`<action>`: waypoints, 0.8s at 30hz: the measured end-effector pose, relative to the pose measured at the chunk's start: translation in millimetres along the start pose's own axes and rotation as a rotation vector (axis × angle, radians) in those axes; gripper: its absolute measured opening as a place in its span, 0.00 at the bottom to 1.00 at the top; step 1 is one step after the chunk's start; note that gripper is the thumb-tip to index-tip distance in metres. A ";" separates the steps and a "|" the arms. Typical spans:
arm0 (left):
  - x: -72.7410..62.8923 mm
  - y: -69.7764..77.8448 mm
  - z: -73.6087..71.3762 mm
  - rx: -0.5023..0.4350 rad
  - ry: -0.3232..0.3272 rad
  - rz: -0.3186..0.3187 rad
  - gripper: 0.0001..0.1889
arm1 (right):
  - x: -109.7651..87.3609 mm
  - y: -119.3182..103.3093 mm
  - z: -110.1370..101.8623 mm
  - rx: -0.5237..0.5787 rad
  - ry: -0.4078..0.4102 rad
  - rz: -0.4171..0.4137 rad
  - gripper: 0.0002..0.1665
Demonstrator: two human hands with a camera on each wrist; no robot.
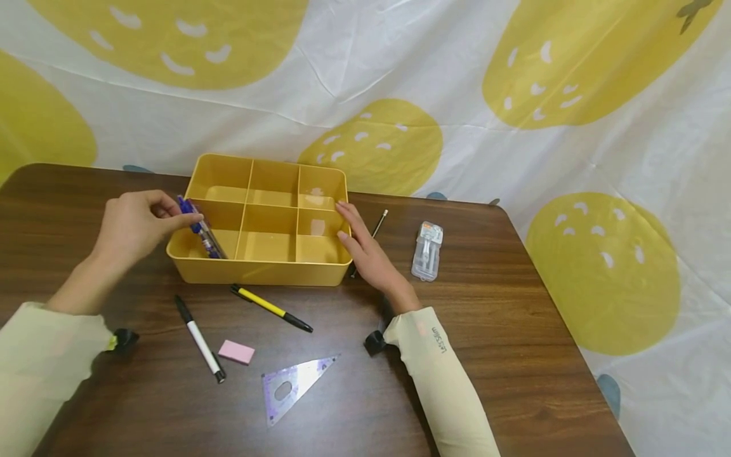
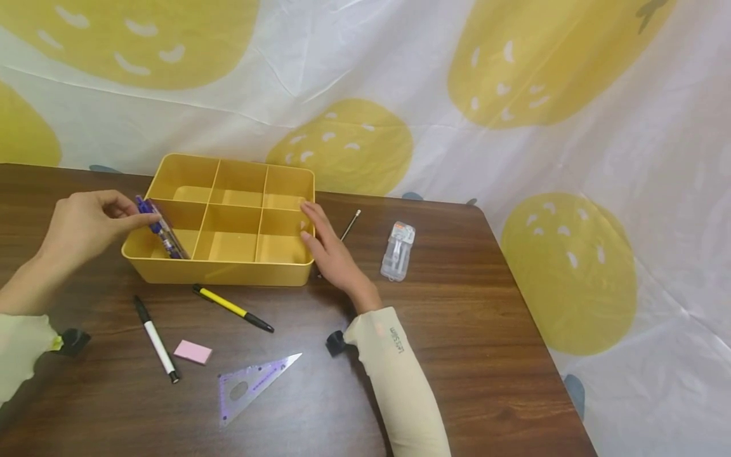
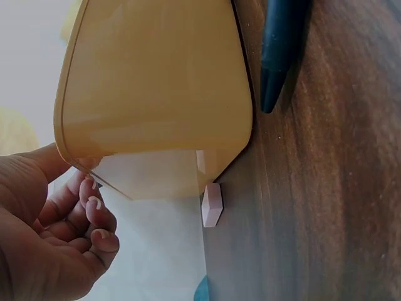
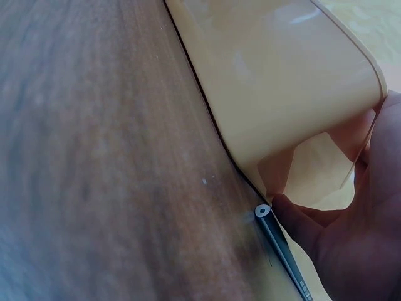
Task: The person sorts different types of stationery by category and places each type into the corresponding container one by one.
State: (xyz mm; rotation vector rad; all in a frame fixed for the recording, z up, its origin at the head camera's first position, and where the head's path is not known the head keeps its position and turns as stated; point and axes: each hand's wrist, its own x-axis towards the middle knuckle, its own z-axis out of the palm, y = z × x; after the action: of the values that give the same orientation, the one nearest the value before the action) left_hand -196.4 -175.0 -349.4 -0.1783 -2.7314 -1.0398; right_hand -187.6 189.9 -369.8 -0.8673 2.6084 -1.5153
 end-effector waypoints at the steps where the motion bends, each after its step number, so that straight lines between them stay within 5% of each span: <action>1: -0.2 -0.2 0.0 0.000 0.000 0.001 0.23 | 0.1 -0.2 0.1 0.002 0.000 -0.001 0.29; 24: -12.4 -9.6 -4.5 -0.082 0.009 -0.020 0.23 | -0.1 0.1 0.2 0.003 0.000 0.000 0.29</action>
State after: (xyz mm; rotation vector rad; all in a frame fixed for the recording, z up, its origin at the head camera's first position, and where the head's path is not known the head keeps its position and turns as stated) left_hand -185.5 -185.7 -355.3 -0.1596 -2.6901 -1.1556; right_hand -187.5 189.8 -370.0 -0.8671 2.6060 -1.5190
